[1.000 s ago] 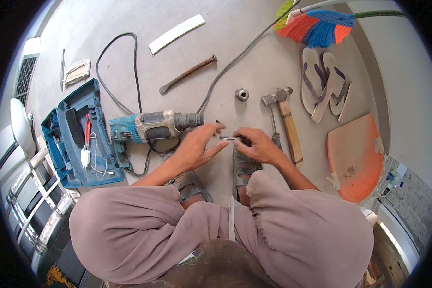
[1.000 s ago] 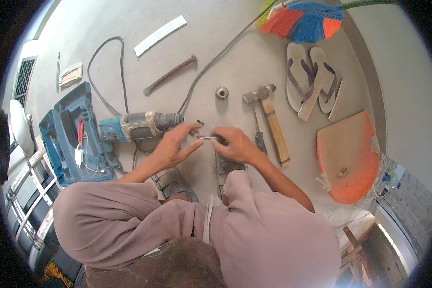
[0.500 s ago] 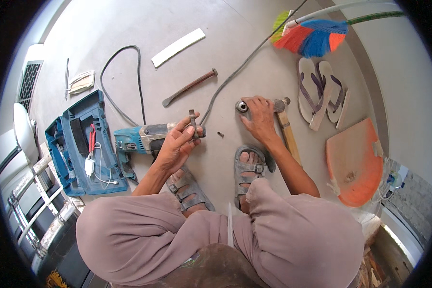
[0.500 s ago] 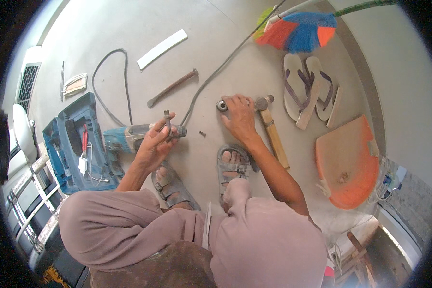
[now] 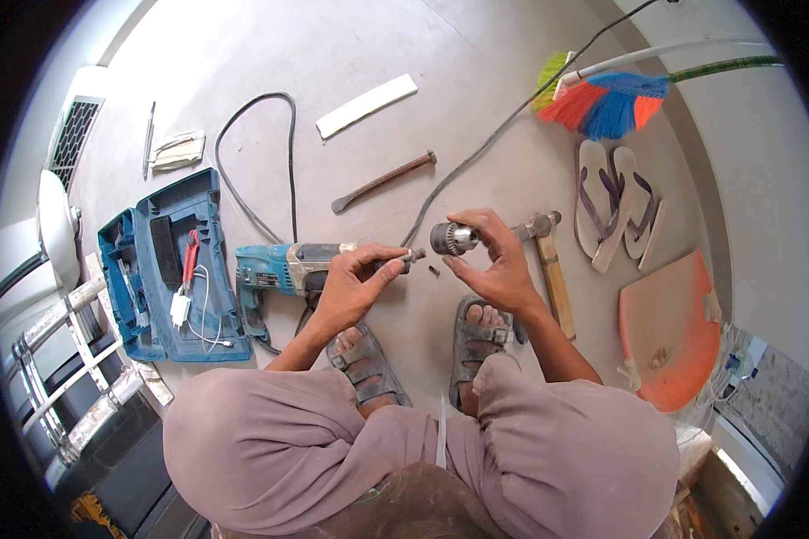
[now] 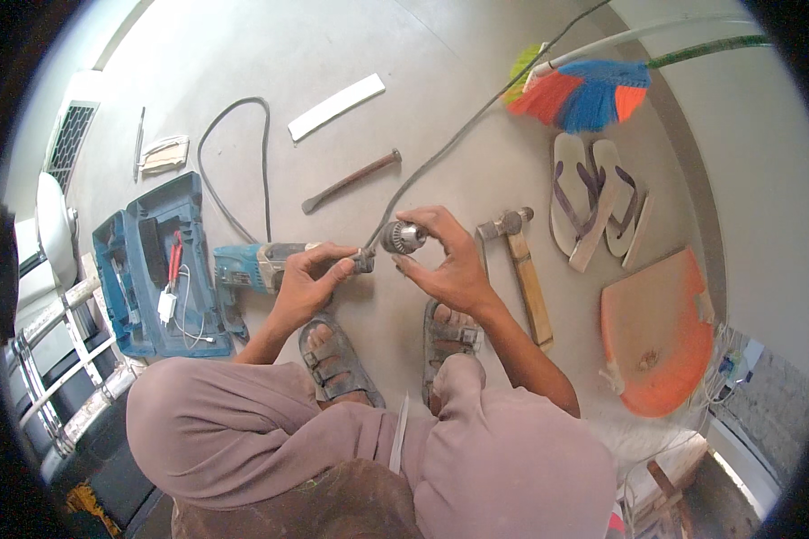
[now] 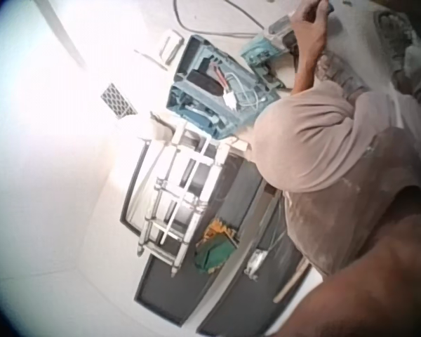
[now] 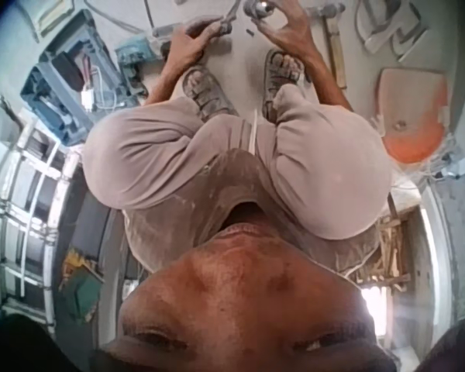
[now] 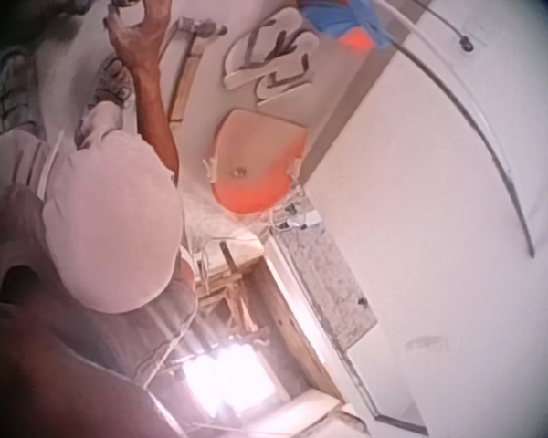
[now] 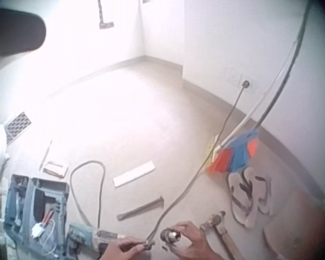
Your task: The person sits on the floor and assembles a hammer drill by attaching a drill bit and chuck to the tool. They use a screwdriver to tighten the chuck and a hammer to tap the bit into place.
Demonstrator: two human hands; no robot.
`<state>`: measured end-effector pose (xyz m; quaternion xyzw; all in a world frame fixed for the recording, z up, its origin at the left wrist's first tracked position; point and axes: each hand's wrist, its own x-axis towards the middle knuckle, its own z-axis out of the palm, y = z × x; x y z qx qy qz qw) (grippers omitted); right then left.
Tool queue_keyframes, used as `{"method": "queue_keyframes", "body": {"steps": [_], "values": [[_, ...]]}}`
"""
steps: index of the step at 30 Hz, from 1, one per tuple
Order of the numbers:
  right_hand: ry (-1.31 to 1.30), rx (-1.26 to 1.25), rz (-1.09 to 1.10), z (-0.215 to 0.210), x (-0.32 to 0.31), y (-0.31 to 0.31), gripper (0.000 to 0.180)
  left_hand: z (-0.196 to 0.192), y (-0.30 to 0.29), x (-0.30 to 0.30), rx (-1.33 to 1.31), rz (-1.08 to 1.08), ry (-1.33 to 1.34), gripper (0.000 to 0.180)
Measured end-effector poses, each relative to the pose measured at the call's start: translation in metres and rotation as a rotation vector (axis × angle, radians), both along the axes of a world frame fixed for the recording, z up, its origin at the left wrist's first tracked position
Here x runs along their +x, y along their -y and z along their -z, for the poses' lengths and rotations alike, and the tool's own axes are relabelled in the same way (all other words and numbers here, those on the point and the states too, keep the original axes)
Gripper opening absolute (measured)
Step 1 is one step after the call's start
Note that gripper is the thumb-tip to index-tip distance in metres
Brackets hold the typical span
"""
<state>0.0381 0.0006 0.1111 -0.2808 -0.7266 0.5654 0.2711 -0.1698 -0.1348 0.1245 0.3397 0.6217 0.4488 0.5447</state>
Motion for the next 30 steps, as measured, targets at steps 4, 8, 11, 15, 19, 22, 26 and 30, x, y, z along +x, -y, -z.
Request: {"method": "queue_keyframes", "body": {"steps": [4, 8, 11, 15, 19, 22, 26, 30], "values": [[-0.253, -0.748, -0.054, -0.003, 0.001, 0.003, 0.056, -0.019, 0.001, 0.007, 0.021, -0.054, -0.064, 0.02], [-0.376, -0.965, -0.112, 0.007, 0.004, 0.01, 0.055, -0.035, -0.001, 0.013, 0.111, -0.12, -0.085, 0.018], [-0.341, -0.909, -0.114, 0.007, 0.004, 0.013, 0.055, -0.045, -0.004, 0.013, 0.082, -0.075, -0.17, 0.018], [-0.216, -0.708, -0.079, -0.003, 0.002, 0.014, 0.053, -0.042, -0.005, 0.012, 0.084, -0.044, -0.264, 0.017], [-0.158, -0.421, -0.044, -0.003, 0.002, 0.016, 0.051, -0.041, -0.005, 0.01, 0.08, -0.018, -0.267, 0.018], [-0.096, -0.375, -0.037, -0.012, 0.002, 0.016, 0.05, -0.026, -0.003, 0.007, 0.214, 0.0, -0.312, 0.019], [-0.117, -0.451, -0.035, -0.013, 0.001, 0.017, 0.05, -0.018, -0.004, 0.008, 0.342, 0.001, -0.343, 0.014], [-0.114, -0.44, -0.02, -0.011, 0.002, 0.02, 0.049, -0.038, -0.01, 0.008, 0.001, 0.066, -0.157, 0.026]]}}
